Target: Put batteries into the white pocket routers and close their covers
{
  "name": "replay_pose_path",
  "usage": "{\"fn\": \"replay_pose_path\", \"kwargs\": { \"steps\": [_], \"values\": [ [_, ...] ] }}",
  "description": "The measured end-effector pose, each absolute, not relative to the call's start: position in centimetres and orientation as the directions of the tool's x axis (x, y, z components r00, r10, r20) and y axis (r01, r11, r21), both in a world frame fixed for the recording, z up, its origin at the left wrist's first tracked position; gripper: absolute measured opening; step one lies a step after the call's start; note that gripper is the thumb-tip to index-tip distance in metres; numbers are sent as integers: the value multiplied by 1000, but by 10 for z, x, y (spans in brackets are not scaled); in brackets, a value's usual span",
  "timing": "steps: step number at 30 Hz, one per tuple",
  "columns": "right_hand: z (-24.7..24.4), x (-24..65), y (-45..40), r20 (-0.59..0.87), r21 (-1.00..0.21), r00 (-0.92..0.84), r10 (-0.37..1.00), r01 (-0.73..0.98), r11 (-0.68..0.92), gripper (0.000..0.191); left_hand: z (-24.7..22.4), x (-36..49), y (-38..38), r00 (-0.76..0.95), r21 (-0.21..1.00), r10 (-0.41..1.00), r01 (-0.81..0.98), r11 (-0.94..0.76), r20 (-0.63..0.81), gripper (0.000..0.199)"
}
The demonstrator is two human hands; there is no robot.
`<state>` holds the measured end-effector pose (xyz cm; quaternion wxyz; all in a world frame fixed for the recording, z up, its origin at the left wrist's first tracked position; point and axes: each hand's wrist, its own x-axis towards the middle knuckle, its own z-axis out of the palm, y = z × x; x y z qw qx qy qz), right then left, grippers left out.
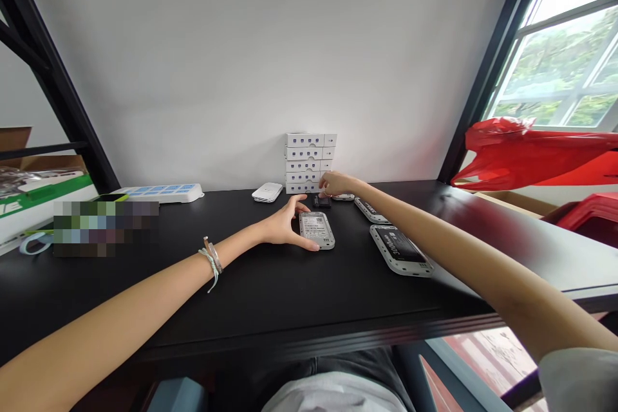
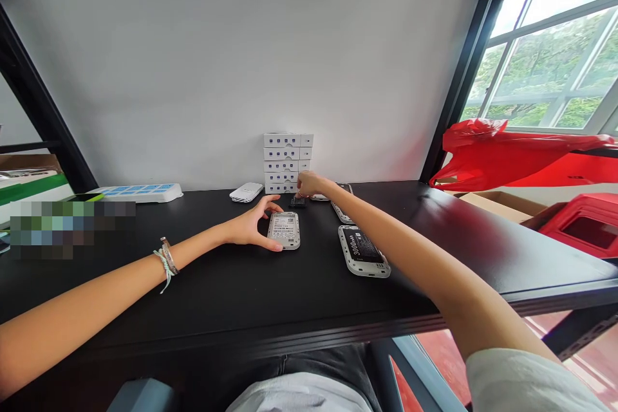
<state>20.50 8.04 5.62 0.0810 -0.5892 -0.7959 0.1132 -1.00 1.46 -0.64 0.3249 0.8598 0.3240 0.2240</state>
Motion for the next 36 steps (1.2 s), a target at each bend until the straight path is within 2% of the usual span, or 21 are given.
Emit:
{"fn": "replay_pose_path", "kwargs": {
  "steps": [3, 6, 8, 10, 12, 13, 16, 17, 19, 21, 26, 31, 34, 36],
  "values": [
    [64, 209, 56, 9, -337, -449, 894, 840, 425, 48, -4, -8, 11, 680, 722, 712, 402, -562, 175, 115],
    [67, 216, 29, -112, -421, -652, 750, 715, 558, 76, -2, -6, 8, 662, 751, 730, 393, -530, 169, 116],
    [64, 217, 14, -151, -406, -702, 697, 686, 603, 96, -1, -6, 7, 656, 761, 732, 378, -528, 182, 115],
    [56, 212, 2, -125, -365, -720, 682, 673, 643, 106, -1, -5, 7, 661, 772, 723, 349, -531, 199, 112],
    [49, 206, -3, -83, -326, -725, 683, 668, 669, 106, -1, -4, 8, 643, 804, 734, 307, -509, 219, 99],
    [47, 202, -3, -66, -311, -719, 691, 673, 671, 104, -2, -4, 9, 608, 823, 756, 285, -492, 242, 86],
    [46, 194, 11, -8, -305, -688, 725, 693, 654, 96, -2, -3, 15, 298, 852, 892, 303, -427, 341, 36],
    [47, 193, 19, 13, -307, -671, 742, 703, 641, 95, -3, -4, 17, 167, 854, 917, 334, -399, 363, 29],
    [48, 190, 39, 28, -308, -629, 777, 734, 605, 93, -4, -7, 23, -28, 860, 929, 390, -329, 368, 28],
    [46, 187, 58, 4, -299, -598, 802, 764, 571, 90, -5, -10, 27, -101, 870, 934, 408, -276, 343, 29],
    [45, 181, 70, -81, -242, -594, 800, 791, 563, 86, -7, -11, 30, -82, 869, 941, 417, -266, 328, 35],
    [70, 207, 25, -30, -234, -596, 802, 784, 574, 88, -5, -9, 27, -41, 842, 940, 459, -283, 338, 36],
    [84, 242, -12, -48, -269, -577, 815, 793, 546, 83, -6, -9, 25, 36, 807, 932, 490, -330, 360, 29],
    [84, 269, -36, -83, -262, -548, 832, 818, 512, 83, -7, -9, 24, 153, 729, 897, 534, -429, 416, 22]
  ]
}}
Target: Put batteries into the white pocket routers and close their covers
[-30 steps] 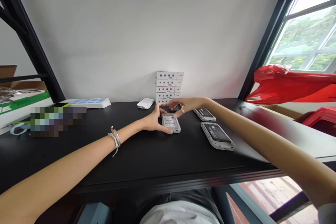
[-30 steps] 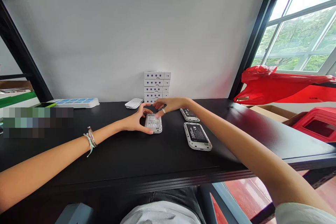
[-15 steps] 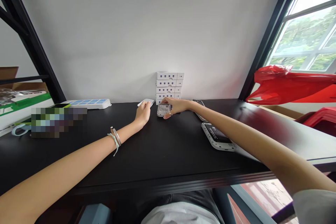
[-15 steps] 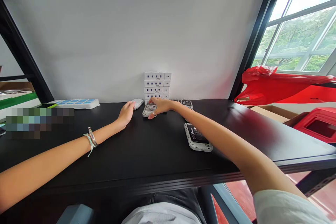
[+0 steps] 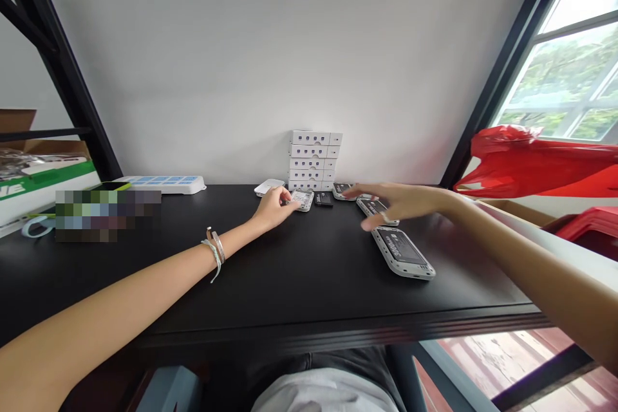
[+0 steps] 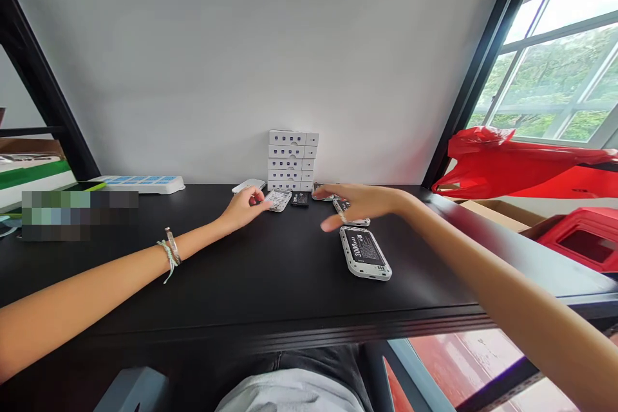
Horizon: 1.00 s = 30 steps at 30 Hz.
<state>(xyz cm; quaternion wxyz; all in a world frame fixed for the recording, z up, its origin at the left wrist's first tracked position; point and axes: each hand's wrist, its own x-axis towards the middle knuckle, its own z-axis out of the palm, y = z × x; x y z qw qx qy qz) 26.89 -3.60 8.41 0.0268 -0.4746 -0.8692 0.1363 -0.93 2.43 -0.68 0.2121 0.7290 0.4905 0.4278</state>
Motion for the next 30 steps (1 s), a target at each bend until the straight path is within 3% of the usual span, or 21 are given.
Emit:
{"fn": "replay_pose_path", "kwargs": {
  "steps": [4, 7, 12, 18, 26, 30],
  "values": [
    [62, 315, -71, -78, -248, -494, 866, 851, 463, 94, -8, -9, 29, 411, 462, 751, 605, -649, 517, 21],
    [40, 334, -81, -57, -303, -495, 867, 836, 458, 98, -8, -8, 34, 467, 390, 701, 599, -699, 539, 11],
    [26, 339, -81, 2, -340, -510, 860, 809, 480, 102, -7, -8, 35, 457, 355, 698, 629, -692, 551, 15],
    [25, 331, -87, -42, -347, -475, 879, 832, 433, 99, 2, -3, 13, 456, 346, 661, 597, -724, 596, 21],
    [33, 289, -74, 89, -297, -577, 812, 763, 575, 104, 9, -4, -4, 676, 509, 639, 429, -746, 368, 32],
    [48, 238, -46, 87, -264, -672, 736, 697, 667, 97, 7, -8, 0, 706, 492, 607, 408, -769, 364, 57]
  ]
}}
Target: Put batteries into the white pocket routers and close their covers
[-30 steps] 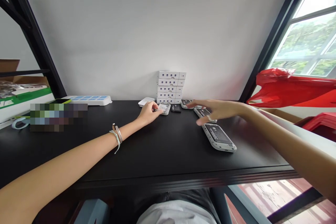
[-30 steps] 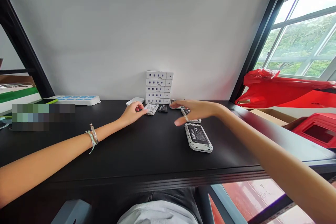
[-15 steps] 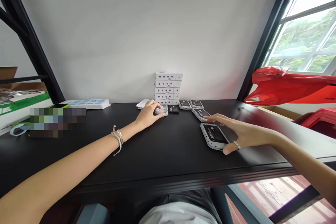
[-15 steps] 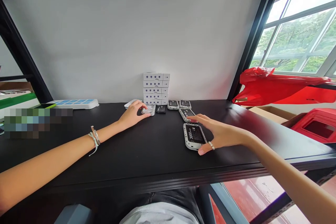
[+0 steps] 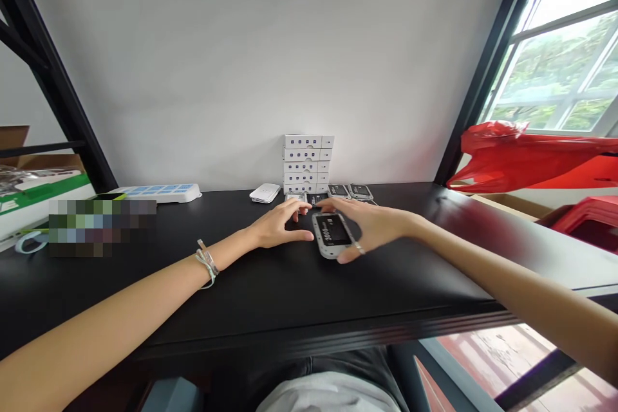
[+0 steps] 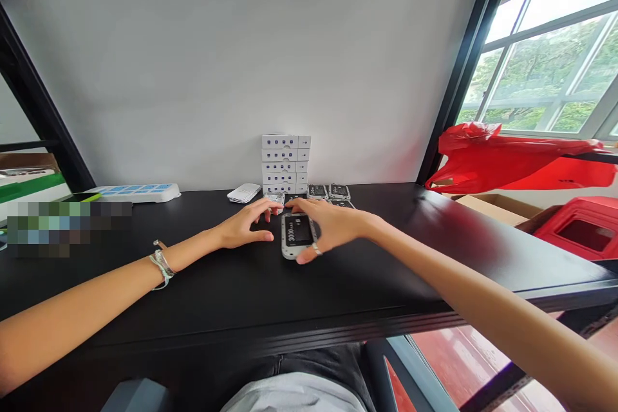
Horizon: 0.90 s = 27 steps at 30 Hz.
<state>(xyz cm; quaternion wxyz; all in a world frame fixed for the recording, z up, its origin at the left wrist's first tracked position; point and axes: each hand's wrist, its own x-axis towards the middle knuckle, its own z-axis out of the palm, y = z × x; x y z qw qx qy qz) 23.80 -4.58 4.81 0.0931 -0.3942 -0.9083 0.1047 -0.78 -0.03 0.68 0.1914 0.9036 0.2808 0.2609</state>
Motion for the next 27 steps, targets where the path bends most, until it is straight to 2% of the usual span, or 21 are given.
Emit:
{"fn": "replay_pose_path", "kwargs": {
  "steps": [4, 10, 15, 21, 24, 27],
  "values": [
    [52, 207, -26, 47, -312, -704, 709, 663, 680, 81, 5, -10, -1, 691, 470, 636, 460, -753, 343, 78],
    [42, 213, -20, -6, -357, -656, 755, 706, 611, 73, 0, -9, 1, 694, 519, 648, 446, -729, 315, 105],
    [38, 216, -12, -1, -390, -640, 768, 708, 589, 66, 1, -7, -2, 674, 534, 675, 468, -704, 299, 107],
    [34, 193, -6, -26, -512, -490, 871, 755, 410, 45, 9, -3, -8, 634, 496, 730, 562, -662, 256, 115],
    [35, 189, -8, 5, -510, -475, 880, 756, 411, 44, 14, -1, -13, 632, 465, 740, 597, -654, 229, 117],
    [42, 195, -13, 51, -570, -494, 868, 699, 432, 41, 19, 0, -19, 633, 470, 733, 583, -663, 248, 112]
  ]
}}
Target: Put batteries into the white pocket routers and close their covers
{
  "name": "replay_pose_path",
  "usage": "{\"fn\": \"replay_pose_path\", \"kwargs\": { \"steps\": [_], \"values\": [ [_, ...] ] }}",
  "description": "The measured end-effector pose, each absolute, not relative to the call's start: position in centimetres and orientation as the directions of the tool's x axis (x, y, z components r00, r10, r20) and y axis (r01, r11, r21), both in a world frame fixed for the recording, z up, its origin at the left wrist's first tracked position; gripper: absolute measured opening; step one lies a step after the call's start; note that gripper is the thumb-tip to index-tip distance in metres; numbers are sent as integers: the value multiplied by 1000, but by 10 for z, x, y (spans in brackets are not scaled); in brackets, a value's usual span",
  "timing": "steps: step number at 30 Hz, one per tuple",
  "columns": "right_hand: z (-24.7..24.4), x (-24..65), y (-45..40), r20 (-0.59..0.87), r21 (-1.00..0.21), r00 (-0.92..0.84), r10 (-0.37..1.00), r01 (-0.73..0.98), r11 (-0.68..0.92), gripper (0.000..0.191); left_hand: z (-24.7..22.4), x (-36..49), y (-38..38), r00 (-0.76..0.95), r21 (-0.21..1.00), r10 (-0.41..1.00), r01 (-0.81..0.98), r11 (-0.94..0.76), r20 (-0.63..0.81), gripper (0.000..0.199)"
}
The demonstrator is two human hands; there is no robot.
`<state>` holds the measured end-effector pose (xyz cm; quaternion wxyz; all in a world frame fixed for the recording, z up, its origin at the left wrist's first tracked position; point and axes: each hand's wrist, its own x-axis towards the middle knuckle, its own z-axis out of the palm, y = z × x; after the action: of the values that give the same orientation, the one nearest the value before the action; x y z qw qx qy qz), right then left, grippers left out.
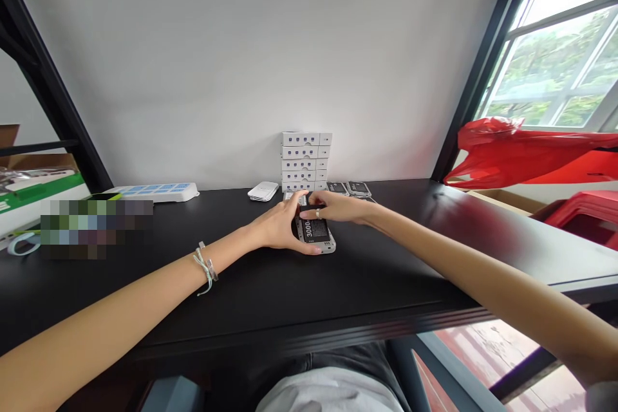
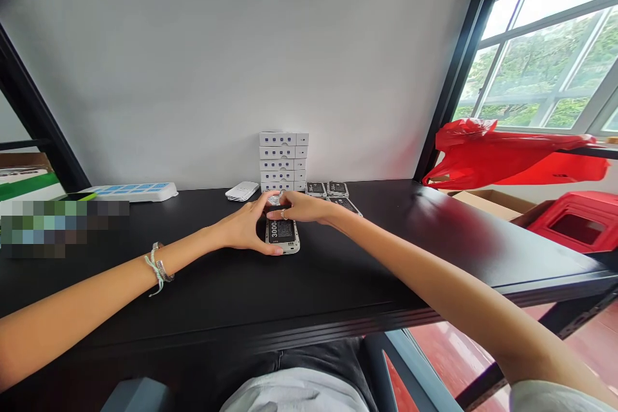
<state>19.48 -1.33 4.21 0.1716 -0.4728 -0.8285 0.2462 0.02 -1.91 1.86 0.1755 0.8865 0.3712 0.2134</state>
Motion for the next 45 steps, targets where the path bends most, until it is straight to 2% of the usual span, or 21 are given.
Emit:
{"fn": "replay_pose_path", "kwargs": {
  "steps": [3, 6, 12, 15, 18, 25, 29, 35, 37, 38, 40, 41, 43, 45],
  "values": [
    [52, 205, -21, 67, -652, -563, 824, 600, 463, 39, 19, 0, -22, 661, 495, 695, 521, -696, 282, 104],
    [59, 216, -22, 26, -734, -591, 807, 536, 417, 44, 16, -1, -20, 660, 519, 702, 516, -682, 266, 109],
    [70, 243, 24, 149, -858, -290, 945, 438, 270, 48, 10, -3, -12, 651, 522, 717, 534, -666, 249, 115],
    [62, 248, 59, 39, -888, -176, 984, 445, 115, 51, 8, -4, -10, 641, 507, 726, 552, -662, 250, 119],
    [48, 242, 85, -1, -839, -146, 989, 538, 78, 46, 6, -4, -10, 636, 500, 730, 560, -661, 251, 120],
    [38, 231, 99, 72, -608, -173, 982, 773, 181, 23, 10, -4, -12, 660, 506, 714, 545, -669, 233, 119],
    [41, 222, 91, 95, -479, -187, 978, 852, 210, 11, 11, -4, -13, 669, 525, 712, 536, -661, 214, 119],
    [41, 209, 55, 261, -329, -140, 955, 917, 225, 14, 9, -3, -11, 656, 522, 714, 531, -668, 247, 118],
    [39, 207, 30, 187, -277, -190, 964, 931, 237, 35, 8, -3, -10, 673, 518, 693, 508, -688, 260, 114],
    [38, 207, 16, 85, -257, -234, 969, 934, 248, 42, 8, -3, -10, 678, 511, 684, 501, -698, 269, 112],
    [34, 205, -9, -67, -248, -312, 948, 925, 287, 44, 6, -3, -9, 681, 489, 673, 500, -715, 288, 110],
    [33, 205, -19, -81, -253, -341, 937, 916, 311, 41, 5, -2, -9, 677, 475, 670, 501, -723, 306, 108],
    [30, 205, -30, -35, -259, -385, 922, 895, 363, 32, 3, -1, -7, 644, 467, 667, 491, -736, 375, 93],
    [31, 206, -30, 25, -255, -406, 914, 881, 399, 28, 3, 0, -3, 521, 505, 691, 472, -723, 502, 61]
  ]
}}
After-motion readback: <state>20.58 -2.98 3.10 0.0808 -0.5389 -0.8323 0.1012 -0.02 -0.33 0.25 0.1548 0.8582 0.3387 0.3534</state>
